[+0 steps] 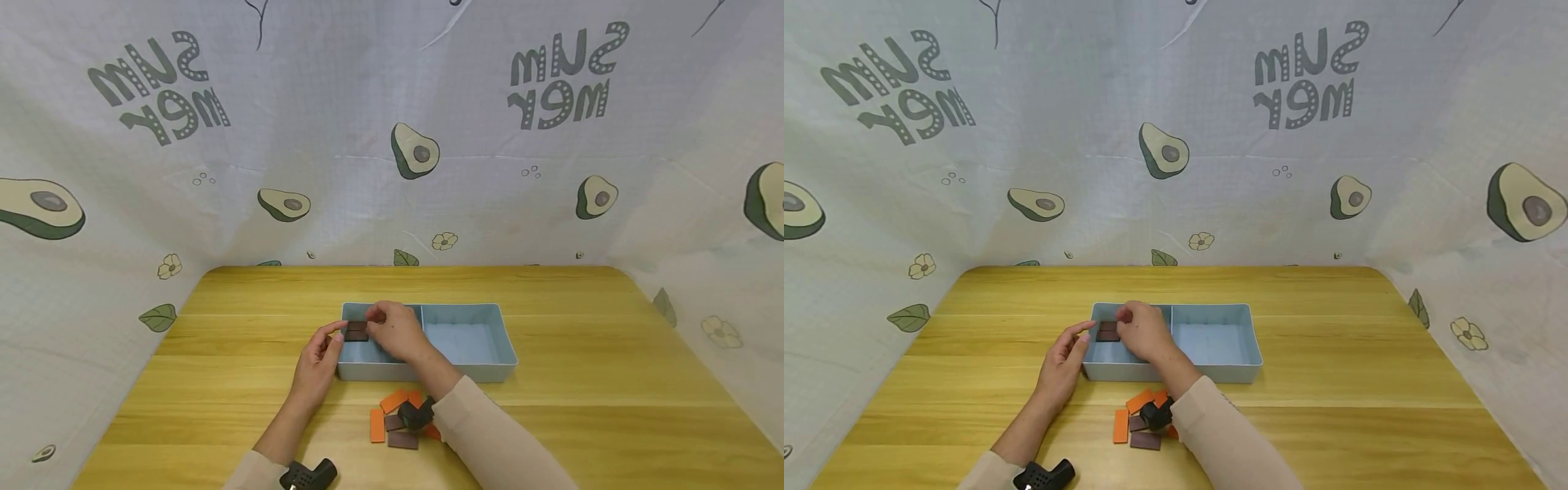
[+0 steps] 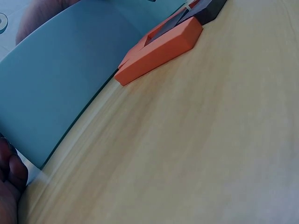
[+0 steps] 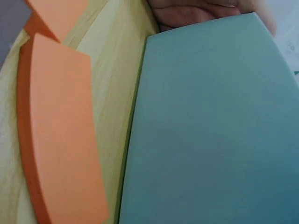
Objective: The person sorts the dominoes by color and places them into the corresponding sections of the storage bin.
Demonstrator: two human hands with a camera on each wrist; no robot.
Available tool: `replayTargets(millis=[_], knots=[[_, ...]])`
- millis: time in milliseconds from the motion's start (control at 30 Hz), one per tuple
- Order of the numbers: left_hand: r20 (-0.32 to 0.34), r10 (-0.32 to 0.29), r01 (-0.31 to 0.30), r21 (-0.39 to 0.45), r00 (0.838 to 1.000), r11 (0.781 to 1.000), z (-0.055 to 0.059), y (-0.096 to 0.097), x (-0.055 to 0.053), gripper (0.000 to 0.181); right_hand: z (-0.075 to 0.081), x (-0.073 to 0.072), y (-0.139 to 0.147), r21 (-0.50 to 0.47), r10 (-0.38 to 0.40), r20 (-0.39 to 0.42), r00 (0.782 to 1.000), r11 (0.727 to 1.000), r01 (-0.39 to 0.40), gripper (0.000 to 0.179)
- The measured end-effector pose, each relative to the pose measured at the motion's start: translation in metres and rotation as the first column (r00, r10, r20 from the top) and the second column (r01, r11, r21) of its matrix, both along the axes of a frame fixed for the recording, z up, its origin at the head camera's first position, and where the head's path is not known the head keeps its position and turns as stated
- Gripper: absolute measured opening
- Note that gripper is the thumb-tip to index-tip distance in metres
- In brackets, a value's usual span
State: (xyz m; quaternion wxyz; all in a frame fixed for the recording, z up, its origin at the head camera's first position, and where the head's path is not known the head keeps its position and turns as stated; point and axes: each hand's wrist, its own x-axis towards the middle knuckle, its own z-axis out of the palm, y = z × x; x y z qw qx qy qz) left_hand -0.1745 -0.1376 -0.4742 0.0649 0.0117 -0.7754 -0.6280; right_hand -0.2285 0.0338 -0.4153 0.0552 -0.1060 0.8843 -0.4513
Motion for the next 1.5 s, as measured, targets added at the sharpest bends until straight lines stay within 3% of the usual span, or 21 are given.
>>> replayTargets(millis=[100,267,433,800,933,1100,1233,1500], knots=[[0.0,0.003,-0.003,-0.004,1.0,1.0,0.0,0.001,0.0,0.029,0.004,0.003,0.001,-0.172,0.015,0.015,1.0,0.985,-0.012,0.012],[0.009,-0.005,0.005,-0.007,1.0,1.0,0.0,0.001,0.001,0.028,0.011,0.014,0.006,-0.384,0.062,0.053,0.997,0.923,-0.037,0.016],[0.017,-0.008,0.008,-0.001,1.0,1.0,0.0,0.001,0.001,0.028,0.017,0.032,0.019,-0.431,0.094,0.062,0.994,0.9,-0.058,0.019],[0.025,-0.019,0.019,0.009,1.0,1.0,0.003,-0.002,0.002,0.03,0.021,0.071,0.061,-0.441,0.148,0.066,0.987,0.891,-0.105,0.022],[0.028,-0.023,0.023,0.013,0.999,1.0,0.005,-0.003,0.002,0.031,0.015,0.082,0.07,-0.404,0.162,0.079,0.984,0.907,-0.117,0.021],[0.03,-0.028,0.028,0.013,0.999,1.0,0.004,-0.004,0.0,0.033,-0.001,0.094,0.074,-0.182,0.218,0.096,0.971,0.963,-0.198,0.014],[0.024,-0.028,0.027,0.017,0.999,0.999,0.003,-0.004,0.001,0.032,-0.013,0.097,0.078,-0.046,0.272,0.097,0.957,0.962,-0.269,0.008],[0.026,-0.036,0.035,0.036,0.999,0.999,0.003,-0.003,0.004,0.03,-0.02,0.099,0.085,0.032,0.321,0.137,0.937,0.944,-0.328,0.015]])
